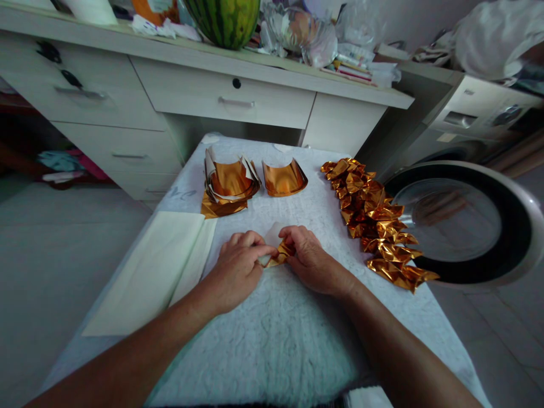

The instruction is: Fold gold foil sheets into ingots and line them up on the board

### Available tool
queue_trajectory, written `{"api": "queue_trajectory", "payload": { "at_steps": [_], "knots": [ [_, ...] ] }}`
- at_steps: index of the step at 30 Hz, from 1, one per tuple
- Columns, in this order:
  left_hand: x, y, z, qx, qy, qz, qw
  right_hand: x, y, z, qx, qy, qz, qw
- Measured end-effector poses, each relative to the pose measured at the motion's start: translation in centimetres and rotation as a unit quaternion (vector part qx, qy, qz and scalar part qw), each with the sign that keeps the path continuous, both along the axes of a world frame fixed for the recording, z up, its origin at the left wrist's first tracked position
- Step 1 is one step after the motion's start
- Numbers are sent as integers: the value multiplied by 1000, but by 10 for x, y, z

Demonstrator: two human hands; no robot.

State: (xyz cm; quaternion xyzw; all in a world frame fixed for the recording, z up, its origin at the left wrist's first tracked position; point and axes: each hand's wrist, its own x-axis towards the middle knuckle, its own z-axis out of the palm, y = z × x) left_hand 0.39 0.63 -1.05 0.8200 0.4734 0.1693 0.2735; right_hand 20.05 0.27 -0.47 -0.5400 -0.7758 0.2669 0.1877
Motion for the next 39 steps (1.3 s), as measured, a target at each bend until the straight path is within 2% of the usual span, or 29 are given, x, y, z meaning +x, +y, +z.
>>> {"api": "queue_trajectory", "payload": {
  "at_steps": [10, 18, 28, 34, 36, 39],
  "knots": [
    [7, 3, -5, 49, 6, 34, 998, -3, 0, -3, 17, 2, -19, 1000],
    [9, 2, -1, 52, 21, 35, 998, 2, 2, -1, -1, 13, 16, 1000],
    [6, 2, -8, 73, 11, 28, 997, 6, 2, 1, -11, 28, 30, 999],
    [5, 0, -9, 84, 15, 21, 996, 13, 7, 1, -26, 109, 43, 993],
    [5, 0, -8, 87, 17, 17, 996, 16, 11, -3, -35, 153, 23, 987],
    [4, 0, -8, 89, 14, 12, 996, 20, 20, -9, 16, 156, -84, 984]
  ]
}}
